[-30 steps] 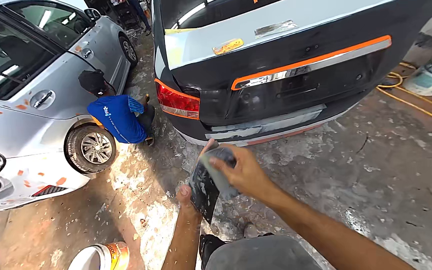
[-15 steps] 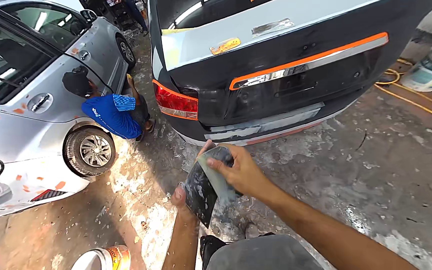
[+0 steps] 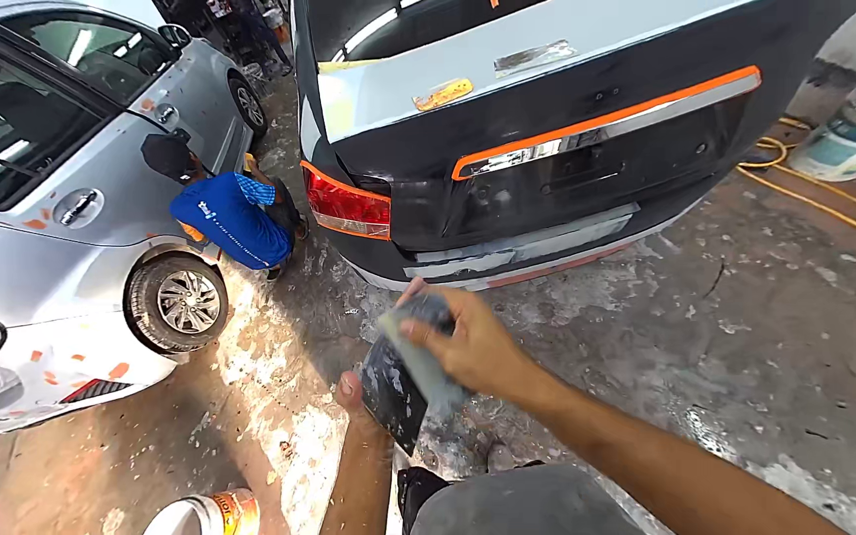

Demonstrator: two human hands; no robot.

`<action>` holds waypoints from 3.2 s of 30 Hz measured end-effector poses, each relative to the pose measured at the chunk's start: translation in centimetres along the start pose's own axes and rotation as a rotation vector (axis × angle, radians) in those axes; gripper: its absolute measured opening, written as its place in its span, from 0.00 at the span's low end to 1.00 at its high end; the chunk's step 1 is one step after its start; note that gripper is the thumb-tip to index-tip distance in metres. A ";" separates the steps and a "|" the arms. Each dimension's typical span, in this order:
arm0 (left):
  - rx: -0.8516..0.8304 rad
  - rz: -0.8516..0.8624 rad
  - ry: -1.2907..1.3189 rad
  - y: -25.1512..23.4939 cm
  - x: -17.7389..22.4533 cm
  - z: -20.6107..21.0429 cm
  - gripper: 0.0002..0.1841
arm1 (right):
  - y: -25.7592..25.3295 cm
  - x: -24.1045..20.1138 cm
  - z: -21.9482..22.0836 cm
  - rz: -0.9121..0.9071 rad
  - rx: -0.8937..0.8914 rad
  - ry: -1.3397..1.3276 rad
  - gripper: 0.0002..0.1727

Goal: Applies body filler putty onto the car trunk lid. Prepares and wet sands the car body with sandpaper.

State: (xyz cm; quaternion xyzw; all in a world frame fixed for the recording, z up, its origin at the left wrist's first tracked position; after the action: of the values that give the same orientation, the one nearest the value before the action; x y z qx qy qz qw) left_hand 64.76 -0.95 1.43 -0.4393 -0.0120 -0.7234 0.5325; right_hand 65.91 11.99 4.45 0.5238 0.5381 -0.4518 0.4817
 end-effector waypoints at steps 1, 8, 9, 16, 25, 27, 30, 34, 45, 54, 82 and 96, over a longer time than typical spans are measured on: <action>-0.034 -0.019 0.018 0.0 -0.3 -0.5 0.57 | 0.7 -0.5 0.8 0.014 -0.042 0.010 0.12; -0.001 -0.029 0.028 0.1 -0.4 -0.7 0.56 | 0.5 -0.9 0.7 0.012 -0.053 0.013 0.12; -0.031 -0.034 0.067 0.1 -0.5 -1.0 0.59 | 1.2 -1.2 1.4 0.034 -0.104 0.016 0.13; 0.080 -0.068 0.045 -0.5 -0.1 0.7 0.52 | 1.0 -1.2 1.6 0.057 -0.123 -0.014 0.11; 0.152 0.150 -0.014 1.5 0.2 -1.8 0.32 | 0.8 -0.7 1.2 0.061 -0.043 0.037 0.14; 0.198 0.092 -0.019 1.7 -0.2 -2.1 0.36 | -0.9 0.7 -0.8 0.016 0.054 0.067 0.13; 0.334 0.071 -0.058 1.2 -0.1 -0.3 0.35 | -0.1 0.4 -0.1 0.082 0.018 0.095 0.13; 0.330 0.065 0.034 1.4 -0.2 0.1 0.30 | -0.3 1.1 -0.6 0.068 0.011 0.148 0.15; 0.428 0.135 -0.114 0.8 0.9 0.3 0.30 | 0.2 -0.2 1.2 0.042 -0.082 0.040 0.13; 0.460 0.135 -0.103 1.8 0.3 -1.5 0.34 | 0.7 -0.4 2.0 0.060 -0.096 0.127 0.16; 0.622 0.129 0.005 1.8 0.5 -1.6 0.44 | 0.9 0.8 2.0 0.052 -0.074 0.228 0.16; 0.605 0.195 -0.040 1.5 1.0 -1.9 0.46 | -2.5 1.3 -1.5 0.048 0.175 0.272 0.12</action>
State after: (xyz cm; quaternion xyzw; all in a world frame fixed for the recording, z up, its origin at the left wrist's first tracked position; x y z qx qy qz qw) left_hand 64.73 -3.28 0.22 -0.2740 -0.1950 -0.6239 0.7054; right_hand 63.40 13.50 3.27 0.6327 0.5444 -0.4101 0.3676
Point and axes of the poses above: each hand's wrist, its own y-axis away from the middle knuckle, its own z-axis out of the palm, x = y × z, the point moved 5 cm from there along -y, towards the middle knuckle, and after that the axes turned 10 degrees about z, right-handed, at the moved point
